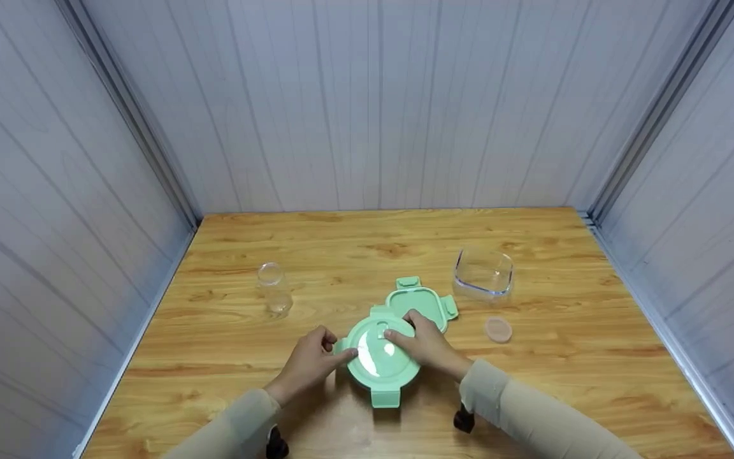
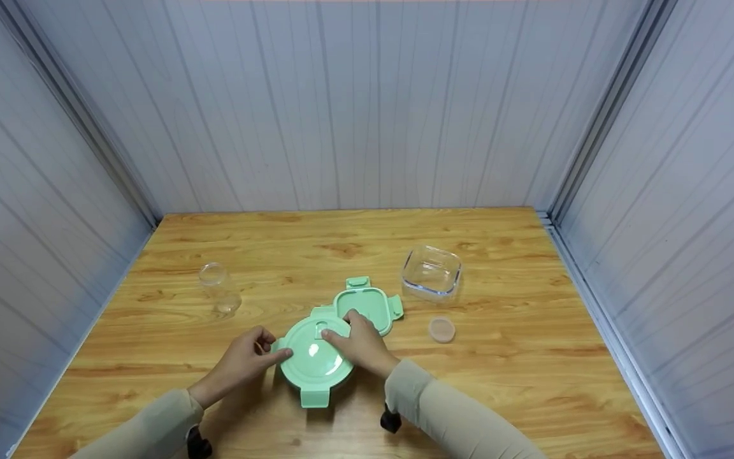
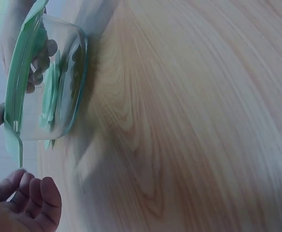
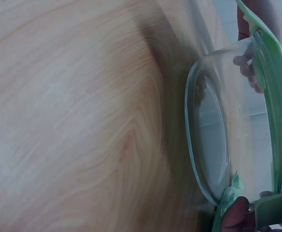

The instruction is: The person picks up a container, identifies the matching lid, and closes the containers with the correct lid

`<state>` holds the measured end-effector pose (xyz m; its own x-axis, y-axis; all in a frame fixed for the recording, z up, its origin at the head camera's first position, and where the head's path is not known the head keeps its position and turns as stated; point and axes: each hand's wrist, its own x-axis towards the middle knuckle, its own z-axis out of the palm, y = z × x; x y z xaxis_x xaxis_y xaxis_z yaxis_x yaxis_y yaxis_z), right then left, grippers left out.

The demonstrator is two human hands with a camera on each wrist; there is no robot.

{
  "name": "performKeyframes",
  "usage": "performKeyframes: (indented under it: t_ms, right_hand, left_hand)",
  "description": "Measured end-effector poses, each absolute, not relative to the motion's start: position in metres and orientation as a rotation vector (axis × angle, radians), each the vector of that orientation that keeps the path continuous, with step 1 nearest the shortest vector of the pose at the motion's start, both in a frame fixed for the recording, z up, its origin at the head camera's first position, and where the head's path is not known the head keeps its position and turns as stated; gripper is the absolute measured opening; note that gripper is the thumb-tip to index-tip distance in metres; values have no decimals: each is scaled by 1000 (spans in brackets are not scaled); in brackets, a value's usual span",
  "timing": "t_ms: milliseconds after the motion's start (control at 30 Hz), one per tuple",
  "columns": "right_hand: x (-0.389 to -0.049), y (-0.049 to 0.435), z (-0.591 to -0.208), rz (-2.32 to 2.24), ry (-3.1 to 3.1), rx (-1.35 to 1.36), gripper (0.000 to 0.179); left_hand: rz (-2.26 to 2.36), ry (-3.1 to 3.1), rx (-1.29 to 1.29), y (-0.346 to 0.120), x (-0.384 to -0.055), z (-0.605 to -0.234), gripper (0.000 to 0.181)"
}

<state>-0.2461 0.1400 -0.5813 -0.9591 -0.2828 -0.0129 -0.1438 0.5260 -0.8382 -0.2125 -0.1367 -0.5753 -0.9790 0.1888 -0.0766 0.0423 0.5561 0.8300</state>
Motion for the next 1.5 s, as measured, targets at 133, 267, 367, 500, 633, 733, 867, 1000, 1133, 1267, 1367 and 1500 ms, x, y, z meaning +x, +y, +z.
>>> performKeyframes:
  t_ms: [133,267,367,500,633,733,867,1000,1133,1267,1367,1500]
  right_hand:
    - [-246,141,-582,-1405,2613,-358,36]
    - [-245,141,-582,-1398,2622,-355,36]
    - [-245,141,-581,-1395,2623,-354,36]
    - [-246,142,-580,-1393,2614,-336,36]
    - [-247,142,-580,-1393,2612,-338,36]
    - [-247,142,-580,-1391,2623,-355,36]
    - [-247,141,-581,-1381,2645,-359,36]
    - [-247,141,-581,-1376,2645,-348,35]
    - [-247,141,-581,-1391,2633,-347,35]
    - [-247,140,-581,-1390,2631,-349,36]
    - [-248,140,-582,-1383,2631,-345,36]
    - [-248,139,-582,-1382,2637,-342,35]
  left_hand:
    - [1402,2622,232,-137,-212,-576,46]
    - [1407,2595,255,-137,-213,-573,42]
    - [1417,2563,289,-137,-214,-569,38]
    - [1420,2519,302,-136,-214,-566,36]
    - [1426,2487,276,-136,-215,-565,37]
    - [1448,2475,268,-135,-215,-565,37]
    - [1489,2451,251,-134,-215,-568,37]
    - [1522,2425,225,-133,-214,-570,38]
    - [1539,2405,212,-133,-215,-569,35]
    - [1550,2374,215,-135,-217,-569,32]
    - [1570,2343,236,-136,-217,-570,29]
    - [1602,2294,269,-137,-218,-572,26]
